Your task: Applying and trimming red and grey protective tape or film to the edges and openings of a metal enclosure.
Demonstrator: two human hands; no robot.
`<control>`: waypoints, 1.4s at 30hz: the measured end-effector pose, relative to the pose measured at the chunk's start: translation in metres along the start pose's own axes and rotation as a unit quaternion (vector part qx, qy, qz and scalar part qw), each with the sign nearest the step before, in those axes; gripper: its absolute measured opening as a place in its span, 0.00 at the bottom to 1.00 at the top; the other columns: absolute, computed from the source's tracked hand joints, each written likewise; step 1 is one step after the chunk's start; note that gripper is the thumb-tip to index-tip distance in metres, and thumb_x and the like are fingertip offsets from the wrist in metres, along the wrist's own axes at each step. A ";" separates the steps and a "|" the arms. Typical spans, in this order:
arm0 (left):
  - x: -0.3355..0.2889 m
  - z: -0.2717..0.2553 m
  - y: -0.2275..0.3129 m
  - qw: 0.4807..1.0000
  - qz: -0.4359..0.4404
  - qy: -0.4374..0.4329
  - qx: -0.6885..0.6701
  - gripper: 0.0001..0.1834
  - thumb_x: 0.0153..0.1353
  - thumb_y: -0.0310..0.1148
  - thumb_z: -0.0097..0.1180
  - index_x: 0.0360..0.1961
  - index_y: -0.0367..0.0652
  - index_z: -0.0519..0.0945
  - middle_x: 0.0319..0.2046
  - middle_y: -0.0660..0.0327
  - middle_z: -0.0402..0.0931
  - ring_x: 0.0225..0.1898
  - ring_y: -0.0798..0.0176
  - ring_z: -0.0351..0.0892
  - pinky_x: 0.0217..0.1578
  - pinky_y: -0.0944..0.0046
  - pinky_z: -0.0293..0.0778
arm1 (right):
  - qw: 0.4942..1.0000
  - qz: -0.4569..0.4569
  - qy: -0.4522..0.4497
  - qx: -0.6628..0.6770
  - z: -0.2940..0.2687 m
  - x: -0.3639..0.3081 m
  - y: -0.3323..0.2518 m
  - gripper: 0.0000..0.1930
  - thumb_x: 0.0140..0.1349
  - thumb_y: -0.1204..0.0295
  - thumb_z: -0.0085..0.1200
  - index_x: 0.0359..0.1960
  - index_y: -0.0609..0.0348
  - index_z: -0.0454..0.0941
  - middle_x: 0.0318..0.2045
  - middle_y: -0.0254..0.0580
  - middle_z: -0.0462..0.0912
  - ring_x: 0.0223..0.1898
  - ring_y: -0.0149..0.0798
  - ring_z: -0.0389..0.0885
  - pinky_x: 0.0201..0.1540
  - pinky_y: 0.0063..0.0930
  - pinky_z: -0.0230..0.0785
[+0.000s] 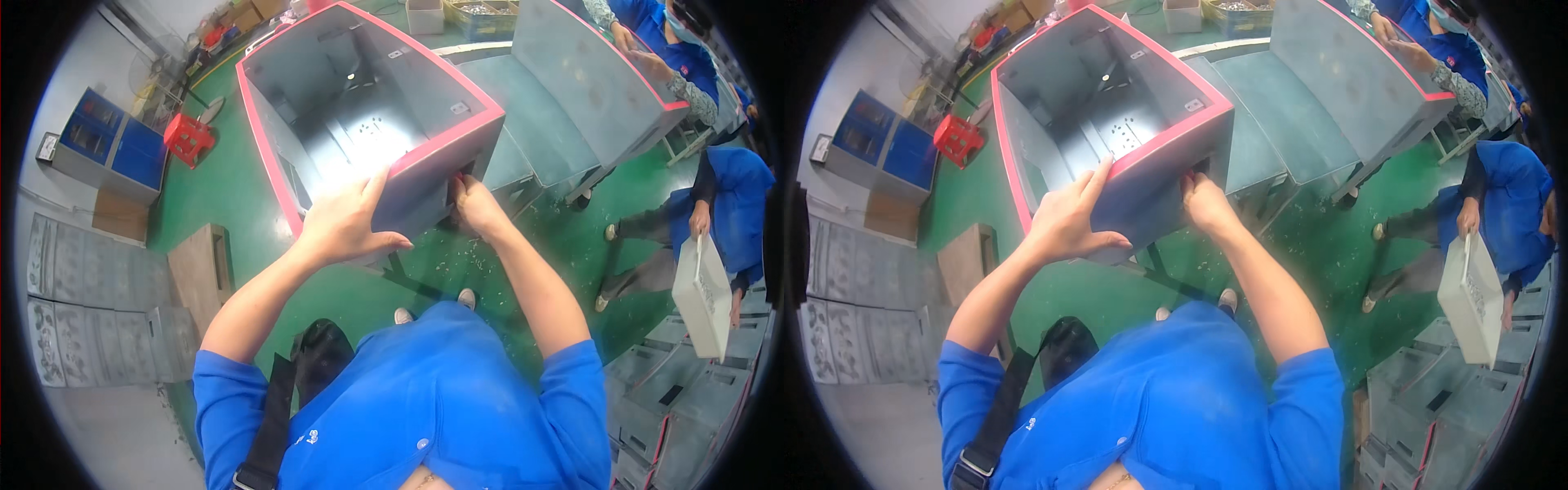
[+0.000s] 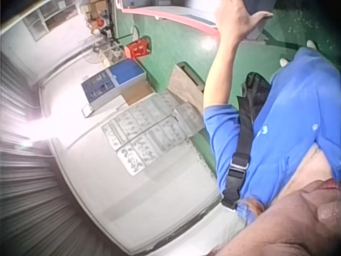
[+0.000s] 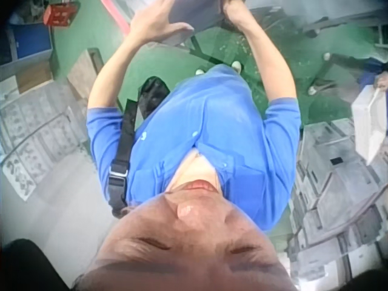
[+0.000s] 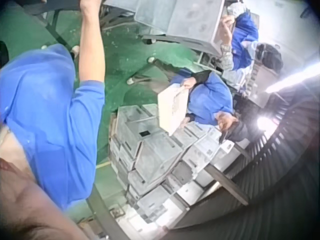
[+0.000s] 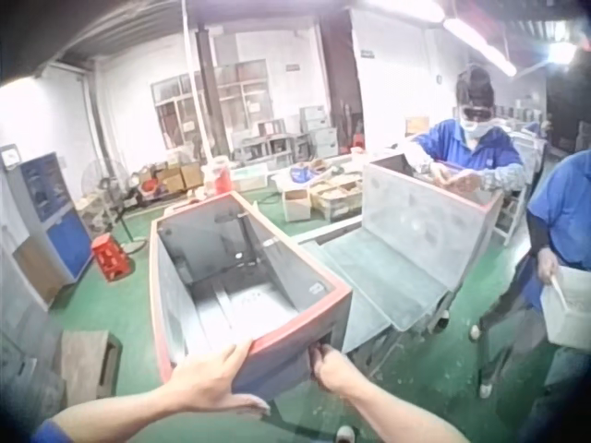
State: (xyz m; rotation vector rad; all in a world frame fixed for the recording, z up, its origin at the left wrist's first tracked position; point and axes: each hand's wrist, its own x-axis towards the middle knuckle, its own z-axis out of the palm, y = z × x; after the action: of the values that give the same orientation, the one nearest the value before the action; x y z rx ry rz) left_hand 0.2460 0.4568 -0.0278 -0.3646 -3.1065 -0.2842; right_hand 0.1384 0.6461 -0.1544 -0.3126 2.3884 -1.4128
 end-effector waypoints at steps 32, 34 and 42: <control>0.006 -0.007 0.010 0.999 -0.017 0.004 0.040 0.54 0.36 0.57 0.65 0.60 0.37 0.56 0.44 0.52 0.69 0.38 0.50 0.74 0.34 0.57 0.73 | 0.628 0.237 -0.295 0.680 -0.015 -0.024 -0.009 0.19 0.67 0.54 0.34 0.20 0.45 0.65 0.08 0.23 0.58 0.04 0.21 0.50 0.10 0.17 0.42; 0.006 -0.008 0.011 0.999 -0.017 0.002 0.042 0.54 0.36 0.57 0.65 0.60 0.37 0.56 0.44 0.52 0.68 0.37 0.50 0.74 0.33 0.57 0.72 | 0.600 0.249 -0.294 0.701 -0.016 -0.025 -0.010 0.19 0.68 0.55 0.34 0.20 0.46 0.65 0.08 0.24 0.59 0.04 0.21 0.50 0.09 0.17 0.42; 0.003 -0.008 0.011 0.999 -0.018 -0.007 0.039 0.54 0.36 0.55 0.65 0.61 0.38 0.56 0.44 0.52 0.68 0.37 0.50 0.74 0.32 0.57 0.72 | 0.627 0.268 -0.188 0.707 -0.004 -0.027 0.014 0.15 0.67 0.57 0.37 0.24 0.48 0.65 0.11 0.27 0.61 0.06 0.23 0.52 0.10 0.17 0.43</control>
State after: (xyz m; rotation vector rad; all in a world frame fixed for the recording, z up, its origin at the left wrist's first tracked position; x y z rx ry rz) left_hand 0.2457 0.4663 -0.0179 -0.3125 -3.1295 -0.1593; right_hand 0.1615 0.6654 -0.1602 0.4530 0.4231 -2.0526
